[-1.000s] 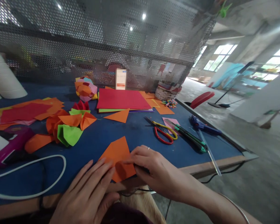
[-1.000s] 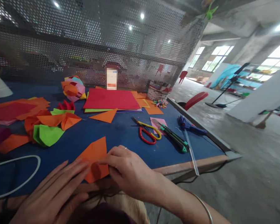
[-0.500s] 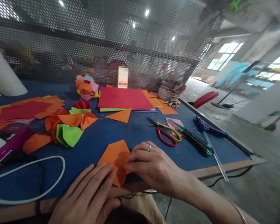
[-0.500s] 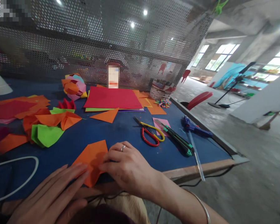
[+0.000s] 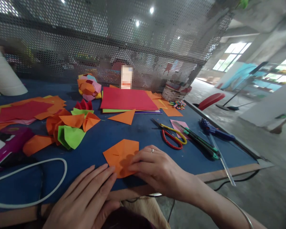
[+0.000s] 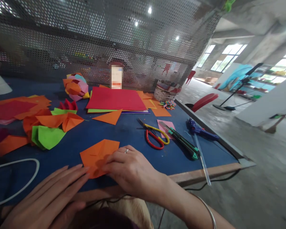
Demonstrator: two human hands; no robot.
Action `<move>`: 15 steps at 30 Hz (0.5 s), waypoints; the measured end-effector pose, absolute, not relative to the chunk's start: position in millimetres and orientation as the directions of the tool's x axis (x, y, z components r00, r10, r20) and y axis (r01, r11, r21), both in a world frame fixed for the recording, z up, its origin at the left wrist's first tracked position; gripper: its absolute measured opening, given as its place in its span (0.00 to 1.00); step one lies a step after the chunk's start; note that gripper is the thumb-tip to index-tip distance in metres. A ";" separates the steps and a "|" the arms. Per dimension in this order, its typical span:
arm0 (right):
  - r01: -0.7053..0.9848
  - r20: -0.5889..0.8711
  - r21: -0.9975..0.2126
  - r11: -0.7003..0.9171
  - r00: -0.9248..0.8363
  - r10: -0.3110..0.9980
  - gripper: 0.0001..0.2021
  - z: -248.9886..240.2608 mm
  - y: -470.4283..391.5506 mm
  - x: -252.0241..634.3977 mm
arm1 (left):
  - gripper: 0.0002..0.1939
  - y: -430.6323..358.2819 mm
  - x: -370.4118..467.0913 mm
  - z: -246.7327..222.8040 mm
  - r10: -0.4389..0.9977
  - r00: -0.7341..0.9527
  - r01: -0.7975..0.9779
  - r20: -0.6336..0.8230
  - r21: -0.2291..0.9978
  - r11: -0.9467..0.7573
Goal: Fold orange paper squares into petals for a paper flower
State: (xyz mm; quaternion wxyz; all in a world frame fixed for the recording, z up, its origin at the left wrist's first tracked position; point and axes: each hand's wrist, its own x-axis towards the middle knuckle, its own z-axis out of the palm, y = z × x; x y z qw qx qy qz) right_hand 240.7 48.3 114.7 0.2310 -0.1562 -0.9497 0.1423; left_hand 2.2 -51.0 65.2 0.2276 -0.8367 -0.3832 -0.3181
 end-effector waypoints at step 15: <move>0.501 0.169 -0.619 0.605 -0.668 0.725 0.09 118.6 58.0 205.7 | 0.15 -48.5 -0.2 45.3 0.537 0.357 0.773 0.765 0.081 -0.629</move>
